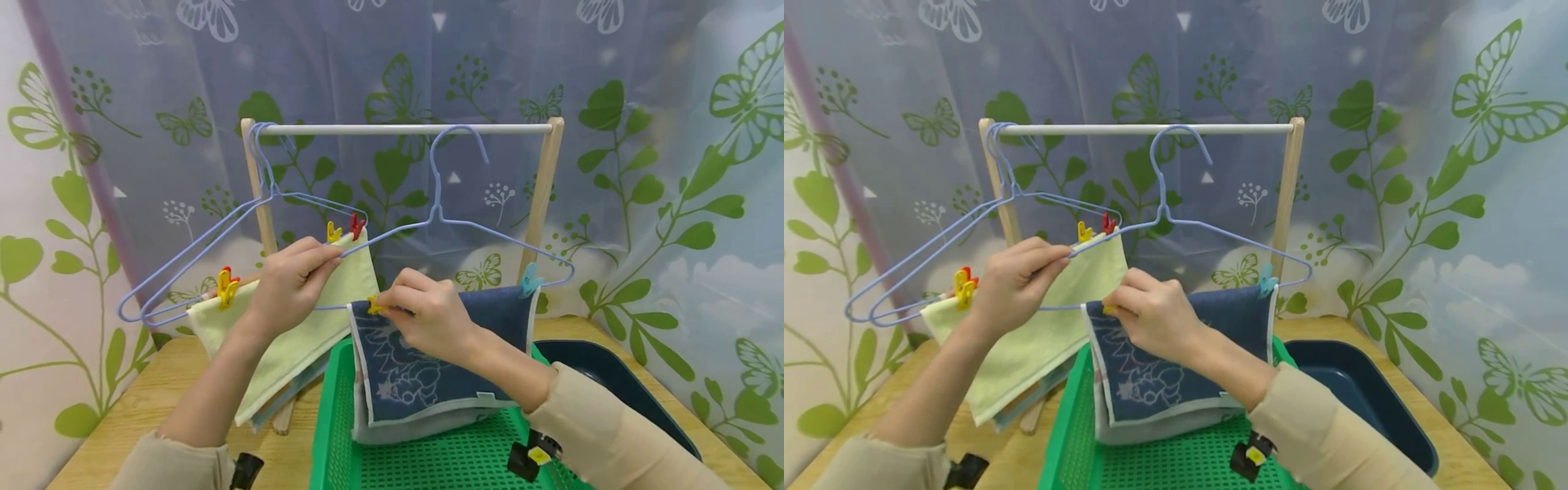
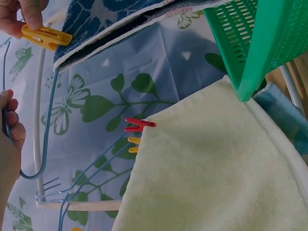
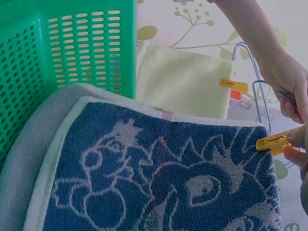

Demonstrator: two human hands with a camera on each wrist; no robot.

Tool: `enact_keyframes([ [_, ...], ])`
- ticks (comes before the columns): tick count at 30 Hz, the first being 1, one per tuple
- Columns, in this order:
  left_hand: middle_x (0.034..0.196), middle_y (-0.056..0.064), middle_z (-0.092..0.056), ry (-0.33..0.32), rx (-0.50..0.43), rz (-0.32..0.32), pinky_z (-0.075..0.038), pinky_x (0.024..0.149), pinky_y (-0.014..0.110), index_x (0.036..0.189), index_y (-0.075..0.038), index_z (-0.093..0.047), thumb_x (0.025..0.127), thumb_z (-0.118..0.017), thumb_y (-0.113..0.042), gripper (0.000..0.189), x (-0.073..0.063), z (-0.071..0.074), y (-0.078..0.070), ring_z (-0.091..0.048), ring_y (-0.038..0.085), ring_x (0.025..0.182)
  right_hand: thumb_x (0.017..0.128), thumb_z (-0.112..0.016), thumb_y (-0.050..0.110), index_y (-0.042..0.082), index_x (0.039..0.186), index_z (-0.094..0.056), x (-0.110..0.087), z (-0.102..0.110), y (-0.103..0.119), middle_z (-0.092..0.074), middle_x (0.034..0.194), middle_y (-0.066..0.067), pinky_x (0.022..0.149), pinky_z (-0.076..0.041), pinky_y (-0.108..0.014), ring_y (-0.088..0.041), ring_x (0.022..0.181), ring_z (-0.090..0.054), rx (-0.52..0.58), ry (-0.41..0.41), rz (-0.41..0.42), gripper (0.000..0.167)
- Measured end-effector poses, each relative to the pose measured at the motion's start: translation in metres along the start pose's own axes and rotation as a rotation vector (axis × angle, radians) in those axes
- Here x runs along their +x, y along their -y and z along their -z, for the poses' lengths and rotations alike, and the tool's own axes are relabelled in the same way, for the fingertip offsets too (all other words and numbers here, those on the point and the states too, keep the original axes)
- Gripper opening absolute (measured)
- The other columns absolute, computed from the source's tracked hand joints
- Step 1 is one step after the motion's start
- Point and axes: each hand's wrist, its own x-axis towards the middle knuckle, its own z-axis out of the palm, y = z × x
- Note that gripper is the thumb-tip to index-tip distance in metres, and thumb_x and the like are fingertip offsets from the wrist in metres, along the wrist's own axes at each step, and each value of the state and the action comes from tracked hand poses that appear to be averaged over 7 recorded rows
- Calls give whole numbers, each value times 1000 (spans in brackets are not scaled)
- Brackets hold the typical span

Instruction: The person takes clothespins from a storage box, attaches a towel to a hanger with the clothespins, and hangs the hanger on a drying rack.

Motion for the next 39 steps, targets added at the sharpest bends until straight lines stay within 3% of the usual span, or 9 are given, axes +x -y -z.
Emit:
enact_keyframes([
  [7, 71, 9, -58, -20, 27, -25, -32, 49, 18, 89, 8, -69, 74, -67, 17, 17, 1, -2, -1, -41, 11, 56, 67, -78, -6, 4, 80, -68, 1, 1, 1, -56, 76, -3, 51, -44, -14, -12, 63, -59, 24, 60, -151, 20],
  [10, 70, 8, -58, -27, 28, -30, -32, 48, 18, 88, 8, -69, 73, -67, 16, 17, 2, -3, -1, -40, 11, 55, 67, -79, -7, 4, 82, -68, 0, 1, 2, -56, 78, -3, 55, -46, -15, -13, 68, -61, 39, 79, -177, 21],
  [19, 70, 8, -58, -18, 34, -25, -32, 48, 18, 86, 7, -70, 73, -68, 16, 16, 2, -4, -1, -41, 10, 55, 67, -76, -7, 2, 89, -66, -7, 0, 0, -55, 86, -5, 50, -44, -14, -13, 59, -55, 31, 86, -70, 27],
  [26, 69, 8, -58, -13, 35, -12, -32, 48, 18, 85, 7, -70, 73, -68, 15, 15, 1, -5, -1, -41, 10, 55, 69, -76, -5, 0, 93, -64, -10, 0, -2, -55, 91, -7, 53, -45, -14, -11, 61, -54, -12, 94, 9, 28],
  [31, 69, 6, -57, -4, 39, -4, -32, 47, 18, 86, 5, -70, 75, -68, 14, 15, 0, -6, 0, -41, 9, 55, 69, -78, -1, -1, 94, -64, -11, 0, -3, -55, 93, -8, 59, -49, -16, -14, 70, -58, -69, 99, 72, 28],
  [34, 68, 5, -56, -6, 49, -8, -32, 47, 18, 85, 4, -70, 75, -68, 13, 14, -1, -6, 0, -41, 9, 54, 70, -78, 1, 0, 95, -64, -12, 0, -4, -55, 95, -9, 59, -49, -18, -15, 74, -59, -103, 108, 81, 28],
  [39, 67, 5, -56, -9, 49, -8, -32, 47, 18, 84, 4, -70, 75, -68, 13, 13, -1, -6, 1, -41, 9, 54, 71, -79, 8, 3, 98, -64, -11, 5, -3, -56, 98, -8, 49, -46, -20, -14, 69, -59, -184, 137, 70, 31],
])
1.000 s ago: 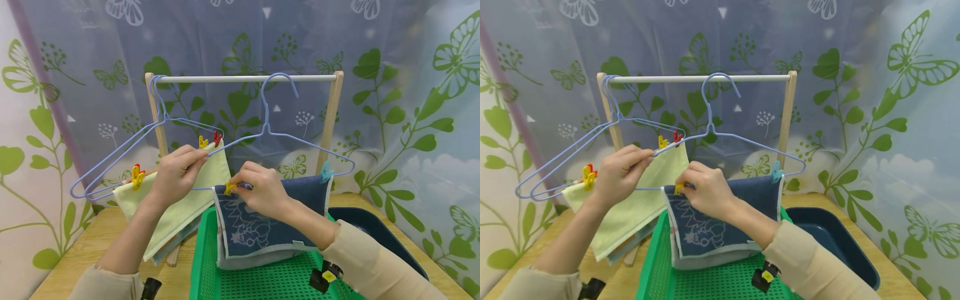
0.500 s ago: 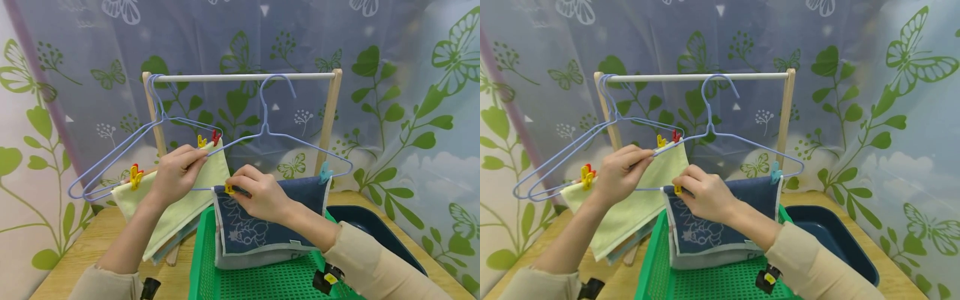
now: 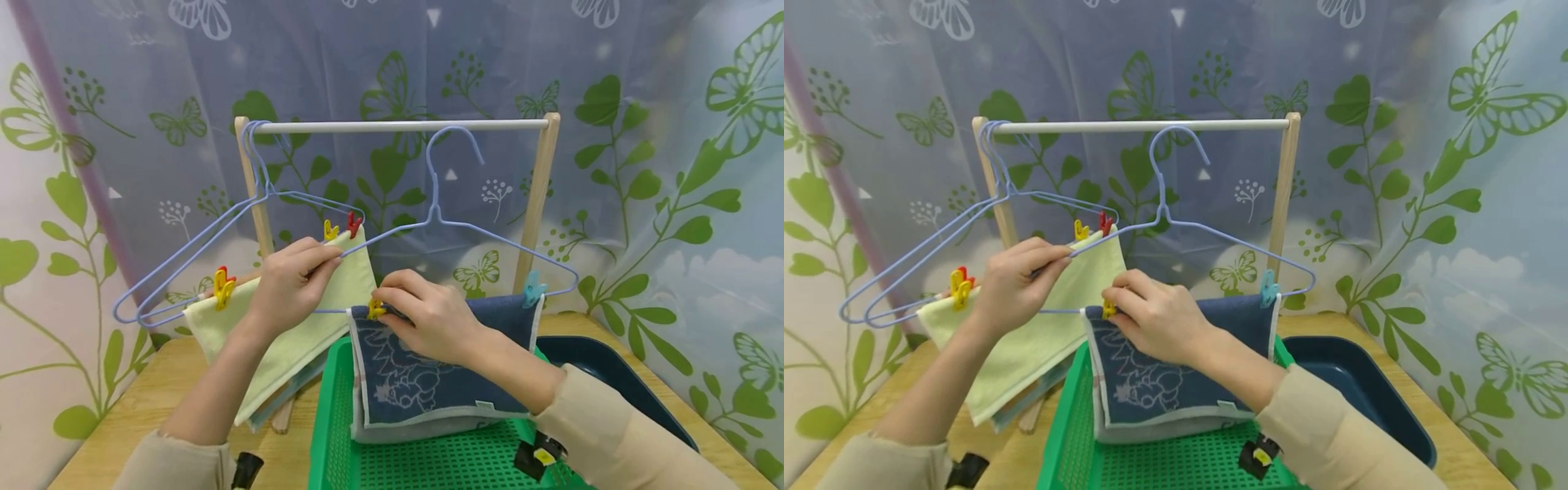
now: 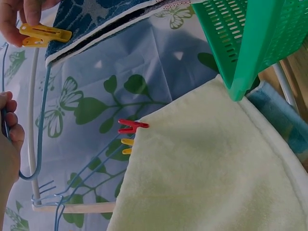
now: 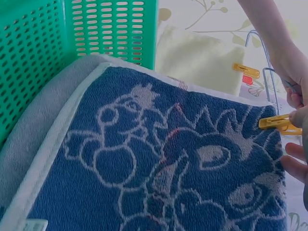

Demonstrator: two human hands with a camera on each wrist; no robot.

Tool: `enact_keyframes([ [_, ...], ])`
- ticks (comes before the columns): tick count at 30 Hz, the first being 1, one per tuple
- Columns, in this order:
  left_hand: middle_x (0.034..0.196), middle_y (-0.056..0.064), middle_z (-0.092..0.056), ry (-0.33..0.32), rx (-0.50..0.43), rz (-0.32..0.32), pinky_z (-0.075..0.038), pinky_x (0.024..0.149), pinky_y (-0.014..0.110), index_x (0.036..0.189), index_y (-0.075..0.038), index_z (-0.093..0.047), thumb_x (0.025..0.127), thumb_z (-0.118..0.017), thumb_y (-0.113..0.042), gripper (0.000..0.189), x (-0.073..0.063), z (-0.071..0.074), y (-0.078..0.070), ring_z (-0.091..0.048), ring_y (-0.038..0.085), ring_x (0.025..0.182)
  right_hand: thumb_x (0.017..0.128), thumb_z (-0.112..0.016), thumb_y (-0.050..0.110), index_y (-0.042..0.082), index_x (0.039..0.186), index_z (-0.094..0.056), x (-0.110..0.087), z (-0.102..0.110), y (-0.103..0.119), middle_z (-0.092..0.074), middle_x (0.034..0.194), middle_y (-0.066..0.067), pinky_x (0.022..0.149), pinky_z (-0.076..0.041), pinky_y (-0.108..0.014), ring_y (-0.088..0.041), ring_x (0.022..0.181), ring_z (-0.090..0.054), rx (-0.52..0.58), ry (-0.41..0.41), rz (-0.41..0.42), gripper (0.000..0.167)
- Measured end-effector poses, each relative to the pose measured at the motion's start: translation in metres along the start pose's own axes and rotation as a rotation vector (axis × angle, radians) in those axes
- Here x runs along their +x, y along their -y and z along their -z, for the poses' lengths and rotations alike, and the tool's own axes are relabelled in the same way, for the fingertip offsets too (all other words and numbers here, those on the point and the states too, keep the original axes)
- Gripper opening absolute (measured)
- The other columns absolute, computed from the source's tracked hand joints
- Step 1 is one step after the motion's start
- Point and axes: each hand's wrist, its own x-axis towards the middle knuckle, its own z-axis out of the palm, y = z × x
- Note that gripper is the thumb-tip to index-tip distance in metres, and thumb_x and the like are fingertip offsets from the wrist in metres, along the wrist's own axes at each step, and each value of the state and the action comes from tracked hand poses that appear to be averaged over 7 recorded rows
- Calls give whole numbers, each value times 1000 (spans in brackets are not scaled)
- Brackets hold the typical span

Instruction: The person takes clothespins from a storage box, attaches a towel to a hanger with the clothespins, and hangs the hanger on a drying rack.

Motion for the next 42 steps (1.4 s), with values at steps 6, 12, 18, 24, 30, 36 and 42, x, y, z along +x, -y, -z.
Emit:
enact_keyframes([
  [6, 68, 6, -56, 3, -8, 38, -31, 49, 17, 85, 5, -70, 75, -68, 13, 13, -2, 1, 2, -40, 9, 55, 74, -76, 6, 5, 94, -65, -8, 8, -1, -57, 95, -6, 47, -43, -19, -11, 63, -57, 1, 29, 25, 22],
  [12, 69, 7, -58, -7, -2, 44, -32, 50, 17, 85, 6, -70, 75, -67, 14, 13, -3, 3, 3, -41, 10, 56, 97, -48, 14, 7, 84, -66, -26, 18, -3, -58, 88, -3, 46, -41, -17, -9, 61, -57, 28, 39, 56, 23],
  [18, 69, 9, -59, -19, 15, 81, -33, 50, 16, 86, 7, -70, 76, -67, 13, 13, -4, 5, 5, -43, 11, 56, 99, -43, 17, 9, 83, -64, -48, 31, -7, -58, 85, -1, 47, -39, -13, -6, 57, -53, 74, 90, 62, 27],
  [24, 70, 9, -60, -19, 50, 117, -33, 51, 15, 86, 6, -70, 77, -67, 11, 11, -4, 8, 6, -45, 12, 56, 98, -46, 19, 8, 85, -65, -68, 54, -22, -59, 84, -1, 45, -39, -13, -6, 57, -54, 86, 121, -7, 26],
  [30, 71, 11, -61, -30, 112, 151, -35, 53, 16, 85, 6, -70, 77, -68, 9, 9, -3, 15, 6, -47, 14, 57, 99, -44, 22, 7, 83, -65, -86, 70, -42, -61, 81, -2, 45, -41, -16, -11, 61, -58, 8, 106, -37, 30],
  [36, 73, 10, -62, -9, 135, 166, -39, 53, 20, 86, 5, -70, 79, -66, 9, 9, -3, 18, 4, -48, 14, 59, 99, -42, 28, 7, 81, -65, -110, 75, -64, -61, 75, -2, 40, -39, -20, -11, 53, -56, -120, 98, -107, 36],
  [42, 71, 12, -62, -16, 153, 152, -40, 53, 22, 85, 6, -70, 78, -67, 9, 8, -2, 21, 6, -50, 15, 58, 89, -60, 13, 4, 82, -67, -130, 79, -88, -61, 75, -6, 36, -37, -27, -17, 50, -55, -278, 127, -245, 13],
])
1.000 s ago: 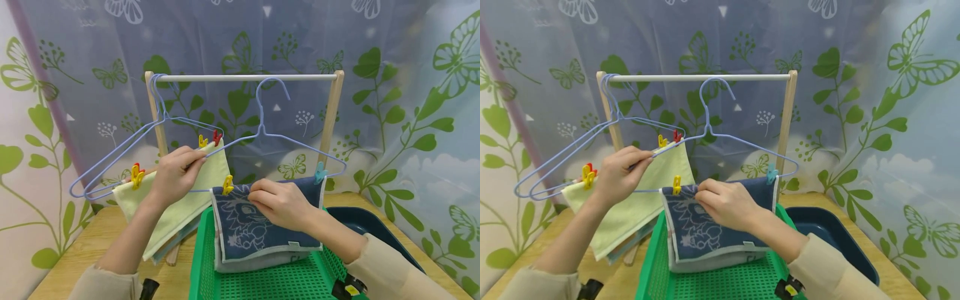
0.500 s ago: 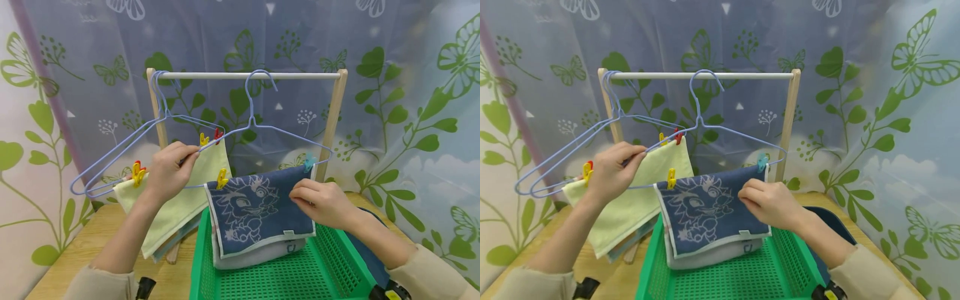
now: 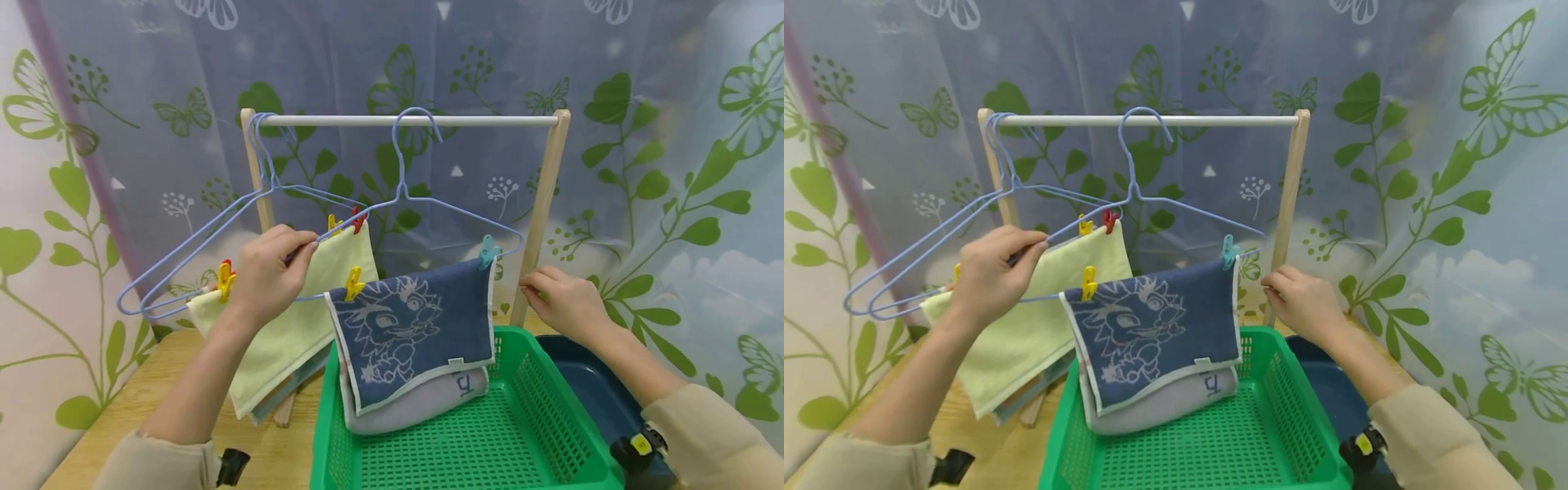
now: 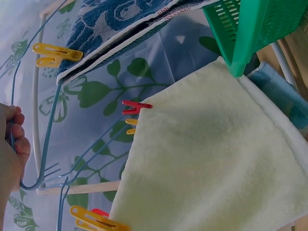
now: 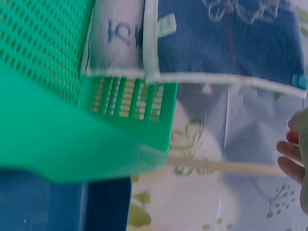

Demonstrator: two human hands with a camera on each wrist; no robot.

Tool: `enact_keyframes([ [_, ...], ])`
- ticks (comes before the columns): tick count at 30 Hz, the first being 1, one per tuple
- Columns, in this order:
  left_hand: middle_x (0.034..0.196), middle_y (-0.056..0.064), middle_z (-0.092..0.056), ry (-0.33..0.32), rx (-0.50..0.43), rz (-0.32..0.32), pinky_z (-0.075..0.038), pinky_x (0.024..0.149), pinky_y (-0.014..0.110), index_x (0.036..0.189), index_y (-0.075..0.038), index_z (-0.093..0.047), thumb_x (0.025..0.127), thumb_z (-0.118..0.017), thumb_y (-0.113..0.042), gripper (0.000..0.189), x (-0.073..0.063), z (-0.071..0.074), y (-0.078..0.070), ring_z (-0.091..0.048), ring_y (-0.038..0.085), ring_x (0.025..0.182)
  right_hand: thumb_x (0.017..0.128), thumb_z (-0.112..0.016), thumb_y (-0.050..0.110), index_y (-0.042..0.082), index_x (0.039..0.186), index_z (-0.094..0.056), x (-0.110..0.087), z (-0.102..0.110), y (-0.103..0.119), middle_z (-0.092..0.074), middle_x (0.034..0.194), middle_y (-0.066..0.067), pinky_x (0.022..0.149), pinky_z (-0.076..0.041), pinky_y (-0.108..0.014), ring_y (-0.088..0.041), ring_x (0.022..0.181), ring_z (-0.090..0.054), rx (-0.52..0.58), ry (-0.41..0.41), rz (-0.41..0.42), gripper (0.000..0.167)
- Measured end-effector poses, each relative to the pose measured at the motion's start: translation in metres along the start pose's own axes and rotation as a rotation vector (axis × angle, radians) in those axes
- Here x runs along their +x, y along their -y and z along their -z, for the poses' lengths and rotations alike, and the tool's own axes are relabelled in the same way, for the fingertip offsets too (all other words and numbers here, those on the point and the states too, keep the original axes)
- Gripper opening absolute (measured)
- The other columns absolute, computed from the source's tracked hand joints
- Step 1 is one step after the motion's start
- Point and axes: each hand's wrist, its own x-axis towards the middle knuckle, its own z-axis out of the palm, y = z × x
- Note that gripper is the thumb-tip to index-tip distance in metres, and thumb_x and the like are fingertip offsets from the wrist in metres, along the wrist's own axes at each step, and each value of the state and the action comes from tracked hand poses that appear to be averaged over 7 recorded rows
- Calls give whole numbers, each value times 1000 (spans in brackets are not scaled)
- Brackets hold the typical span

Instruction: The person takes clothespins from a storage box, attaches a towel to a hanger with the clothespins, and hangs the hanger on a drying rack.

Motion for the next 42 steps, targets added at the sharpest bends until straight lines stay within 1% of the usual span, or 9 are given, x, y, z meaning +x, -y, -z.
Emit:
enact_keyframes([
  [1, 71, 12, -62, -6, 4, 0, -40, 53, 21, 85, 7, -70, 77, -67, 9, 8, 0, 1, 0, -50, 15, 57, 84, -65, 8, 3, 83, -67, -1, -1, -4, -61, 76, -7, 35, -37, -28, -18, 50, -55, -27, 9, -27, 5],
  [3, 71, 12, -62, -17, 8, 5, -38, 53, 19, 84, 7, -70, 77, -67, 10, 8, 1, 3, 1, -50, 15, 57, 71, -72, -2, 2, 85, -67, -3, -2, -12, -61, 78, -10, 35, -38, -31, -21, 51, -56, -73, 27, -77, 15],
  [6, 72, 13, -63, -34, 21, 9, -36, 54, 17, 84, 7, -70, 77, -67, 10, 8, 2, 6, 2, -50, 17, 57, 67, -75, -4, 1, 89, -67, -6, -5, -23, -60, 80, -12, 36, -40, -34, -24, 52, -56, -125, 48, -128, 24],
  [10, 72, 13, -64, -49, 42, 20, -35, 55, 15, 85, 7, -70, 77, -66, 10, 9, 3, 12, 3, -50, 17, 57, 69, -74, -4, 0, 94, -67, -10, -8, -33, -57, 79, -14, 35, -39, -35, -24, 51, -53, -137, 85, -160, 26],
  [19, 72, 13, -63, -47, 55, 41, -34, 55, 14, 85, 7, -70, 77, -65, 13, 11, 5, 23, 5, -48, 16, 57, 70, -75, -2, 0, 105, -63, -8, -15, -42, -58, 89, -19, 37, -40, -36, -30, 59, -57, -118, 145, -146, 37],
  [27, 70, 14, -63, -76, 111, 73, -32, 54, 14, 82, 8, -70, 76, -65, 12, 9, 5, 34, 8, -47, 16, 56, 75, -71, -3, -1, 104, -63, -5, -21, -40, -56, 90, -20, 36, -37, -32, -29, 60, -54, -91, 209, -212, 30],
  [30, 69, 14, -63, -82, 149, 97, -31, 53, 14, 82, 8, -70, 77, -65, 12, 9, 4, 43, 11, -46, 16, 55, 76, -70, -2, 0, 102, -63, -3, -23, -39, -55, 89, -20, 35, -35, -30, -27, 58, -54, -89, 223, -234, 26],
  [35, 71, 14, -63, -69, 205, 173, -29, 54, 13, 86, 7, -71, 81, -64, 7, 8, -1, 60, 18, -41, 9, 58, 79, -67, 0, 3, 101, -64, 1, -22, -38, -56, 91, -19, 34, -32, -28, -26, 56, -52, -98, 254, -288, 22],
  [42, 69, 15, -62, -119, 247, 249, -28, 55, 10, 85, 6, -72, 82, -63, 5, 9, -8, 79, 25, -35, -6, 59, 82, -63, 2, 3, 103, -63, 0, -22, -36, -56, 93, -18, 35, -33, -29, -26, 58, -53, -101, 280, -329, 21],
])
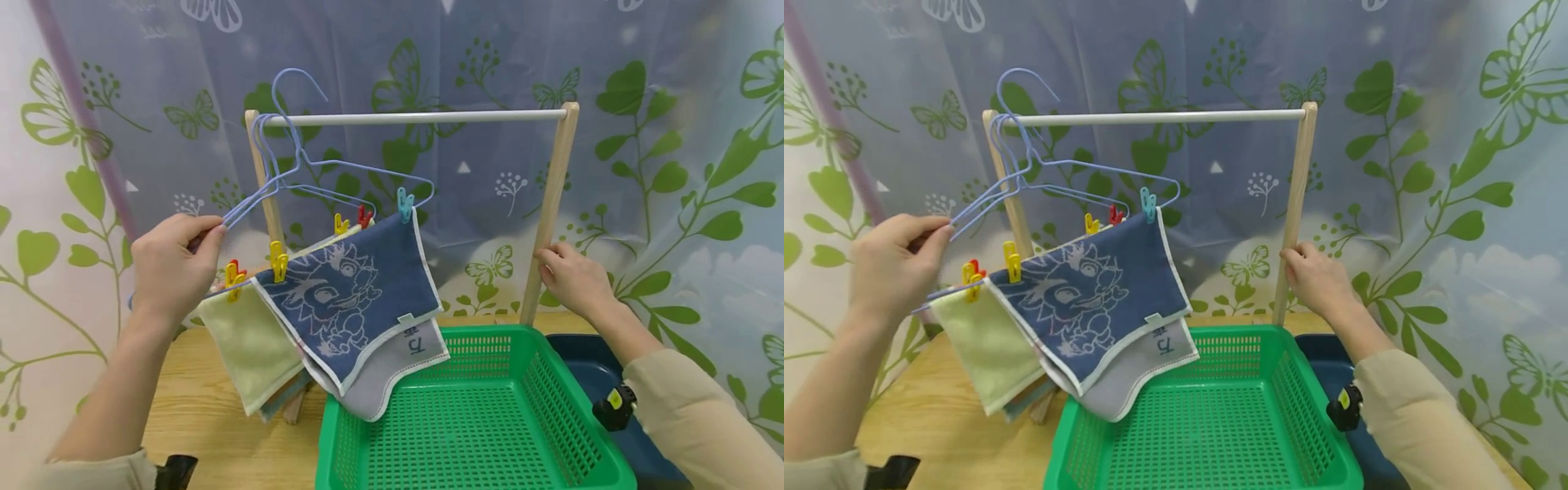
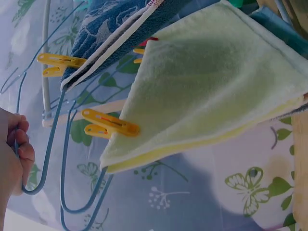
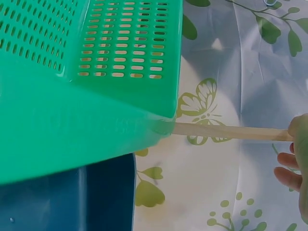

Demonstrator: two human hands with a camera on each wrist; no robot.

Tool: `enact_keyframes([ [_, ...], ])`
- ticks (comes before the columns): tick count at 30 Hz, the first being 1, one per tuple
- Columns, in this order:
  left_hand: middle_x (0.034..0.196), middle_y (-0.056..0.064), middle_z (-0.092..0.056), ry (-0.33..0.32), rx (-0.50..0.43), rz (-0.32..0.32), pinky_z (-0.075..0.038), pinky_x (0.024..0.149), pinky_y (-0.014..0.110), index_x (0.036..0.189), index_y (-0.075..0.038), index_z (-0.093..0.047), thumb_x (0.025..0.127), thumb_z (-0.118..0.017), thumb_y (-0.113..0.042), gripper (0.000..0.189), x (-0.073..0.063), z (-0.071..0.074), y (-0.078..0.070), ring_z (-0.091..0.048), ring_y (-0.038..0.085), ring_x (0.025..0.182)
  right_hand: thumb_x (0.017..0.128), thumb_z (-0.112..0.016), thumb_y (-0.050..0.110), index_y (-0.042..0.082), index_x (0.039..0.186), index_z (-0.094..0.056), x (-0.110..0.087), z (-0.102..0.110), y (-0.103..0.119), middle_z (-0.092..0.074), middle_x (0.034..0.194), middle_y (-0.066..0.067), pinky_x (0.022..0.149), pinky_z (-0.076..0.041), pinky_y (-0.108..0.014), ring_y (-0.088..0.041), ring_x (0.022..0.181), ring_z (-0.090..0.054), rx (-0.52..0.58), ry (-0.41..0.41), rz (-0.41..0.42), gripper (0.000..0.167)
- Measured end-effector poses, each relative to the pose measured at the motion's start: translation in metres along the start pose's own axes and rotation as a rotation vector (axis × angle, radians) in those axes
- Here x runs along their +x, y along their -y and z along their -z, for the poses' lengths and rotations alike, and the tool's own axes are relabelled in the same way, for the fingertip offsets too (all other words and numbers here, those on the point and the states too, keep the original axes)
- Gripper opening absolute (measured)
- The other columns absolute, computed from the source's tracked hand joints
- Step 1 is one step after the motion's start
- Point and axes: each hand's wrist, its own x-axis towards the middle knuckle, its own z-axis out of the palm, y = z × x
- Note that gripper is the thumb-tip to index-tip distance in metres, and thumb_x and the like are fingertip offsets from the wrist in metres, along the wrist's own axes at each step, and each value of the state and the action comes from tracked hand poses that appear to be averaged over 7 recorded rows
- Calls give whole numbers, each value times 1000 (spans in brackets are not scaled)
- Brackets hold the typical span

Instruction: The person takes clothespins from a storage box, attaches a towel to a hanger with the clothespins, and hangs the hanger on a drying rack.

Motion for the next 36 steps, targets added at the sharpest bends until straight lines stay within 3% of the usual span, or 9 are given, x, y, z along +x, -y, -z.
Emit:
enact_keyframes([
  [13, 74, 19, -63, -17, -23, 33, -30, 58, 10, 86, 8, -71, 81, -62, 5, 11, -3, 2, -9, -37, -12, 61, 81, -63, 2, 4, 101, -65, -48, -1, -5, -56, 92, -17, 33, -31, -29, -25, 53, -51, -32, -125, -44, 20],
  [16, 70, 5, -61, -16, -3, 51, -30, 58, 10, 87, 6, -72, 81, -62, 4, 12, -4, 2, -8, -37, -12, 61, 81, -63, 2, 4, 102, -65, -60, -2, -4, -56, 92, -17, 33, -31, -28, -24, 52, -50, -36, -123, -69, 21],
  [21, 72, -32, -44, -33, -1, 46, -30, 58, 9, 87, 4, -73, 82, -62, 1, 12, -2, 2, -9, -38, -14, 62, 82, -63, 2, 4, 102, -65, -81, -3, -2, -56, 94, -17, 33, -31, -29, -25, 53, -52, -40, -119, -115, 21],
  [24, 73, -40, -41, -53, -19, 17, -29, 59, 8, 87, 4, -73, 82, -62, -1, 13, -1, 1, -9, -38, -18, 64, 82, -63, 2, 3, 103, -65, -92, -1, 0, -56, 94, -17, 34, -33, -30, -26, 55, -53, -52, -122, -140, 21],
  [26, 74, -30, -53, -62, -19, 6, -28, 60, 8, 87, 4, -73, 82, -61, -1, 13, -1, 0, -10, -37, -20, 66, 82, -63, 2, 3, 103, -65, -99, 1, 2, -56, 95, -18, 34, -33, -30, -26, 56, -53, -61, -124, -155, 22],
  [29, 76, 1, -67, -73, -6, -10, -27, 62, 6, 86, 4, -73, 82, -60, -1, 14, -3, 0, -11, -35, -22, 67, 82, -63, 2, 3, 103, -65, -110, 2, 4, -56, 95, -18, 34, -32, -29, -24, 54, -52, -75, -126, -171, 22],
  [31, 82, 22, -66, -77, 8, -27, -26, 62, 5, 86, 5, -72, 82, -60, 0, 14, -3, -1, -12, -34, -24, 68, 82, -62, 2, 3, 104, -65, -118, 3, 5, -56, 95, -17, 34, -30, -28, -23, 53, -50, -81, -128, -180, 22],
  [33, 84, 25, -66, -76, 5, -46, -25, 63, 4, 86, 7, -72, 82, -59, 0, 15, -4, -1, -12, -33, -25, 69, 82, -62, 2, 3, 104, -65, -125, 3, 7, -55, 94, -17, 34, -30, -27, -22, 52, -49, -85, -130, -190, 22],
  [36, 84, 26, -65, -77, -26, -38, -25, 64, 4, 86, 8, -71, 82, -58, 1, 15, -4, -3, -9, -32, -26, 69, 83, -62, 2, 3, 104, -65, -125, 25, 3, -55, 94, -17, 34, -30, -27, -21, 52, -49, -119, -103, -184, 22],
])
